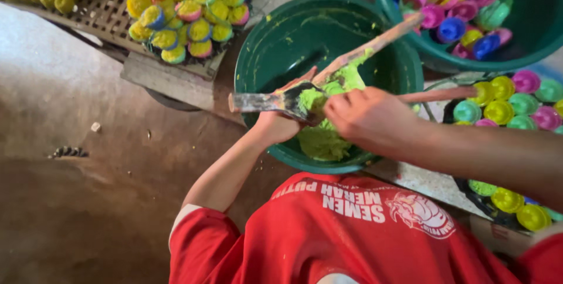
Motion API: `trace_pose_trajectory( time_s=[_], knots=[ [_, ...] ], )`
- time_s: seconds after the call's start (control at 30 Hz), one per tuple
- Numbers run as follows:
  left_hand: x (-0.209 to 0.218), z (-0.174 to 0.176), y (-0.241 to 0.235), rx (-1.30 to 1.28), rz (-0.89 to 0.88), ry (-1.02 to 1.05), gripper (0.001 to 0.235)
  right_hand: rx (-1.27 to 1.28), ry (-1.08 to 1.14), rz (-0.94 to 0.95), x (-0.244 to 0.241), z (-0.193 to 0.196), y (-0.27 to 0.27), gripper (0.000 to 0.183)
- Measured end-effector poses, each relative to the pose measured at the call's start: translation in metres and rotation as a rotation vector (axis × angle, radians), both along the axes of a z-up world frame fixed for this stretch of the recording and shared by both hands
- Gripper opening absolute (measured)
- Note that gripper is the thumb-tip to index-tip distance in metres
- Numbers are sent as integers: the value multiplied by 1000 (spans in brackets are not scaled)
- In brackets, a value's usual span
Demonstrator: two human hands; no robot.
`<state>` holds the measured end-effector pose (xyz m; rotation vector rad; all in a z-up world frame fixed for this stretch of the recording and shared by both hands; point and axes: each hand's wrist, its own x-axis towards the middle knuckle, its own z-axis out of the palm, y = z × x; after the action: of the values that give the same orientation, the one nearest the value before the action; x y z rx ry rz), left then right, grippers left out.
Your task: The person scoops green dough from a green basin using a wooden stick and a metal mold. They press the dough into small, colorful plastic molds arranged in a tray, repeating the process to fill multiple molds.
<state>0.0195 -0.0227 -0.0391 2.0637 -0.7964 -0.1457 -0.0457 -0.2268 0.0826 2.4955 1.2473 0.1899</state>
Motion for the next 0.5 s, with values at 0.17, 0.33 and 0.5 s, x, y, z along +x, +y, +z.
trace_pose_trajectory(
  time_s=[0.17,0.33,0.5],
  knots=[
    [8,5,26,177,148,-140,75,-228,118,-289,-14,47,-47,24],
    [5,-1,8,263,32,-427,74,-124,-2,-153,-4,32,-10,11],
    [-6,-9,5,83,5,-70,94,-52,-16,-103,-11,17,10,17]
  ],
)
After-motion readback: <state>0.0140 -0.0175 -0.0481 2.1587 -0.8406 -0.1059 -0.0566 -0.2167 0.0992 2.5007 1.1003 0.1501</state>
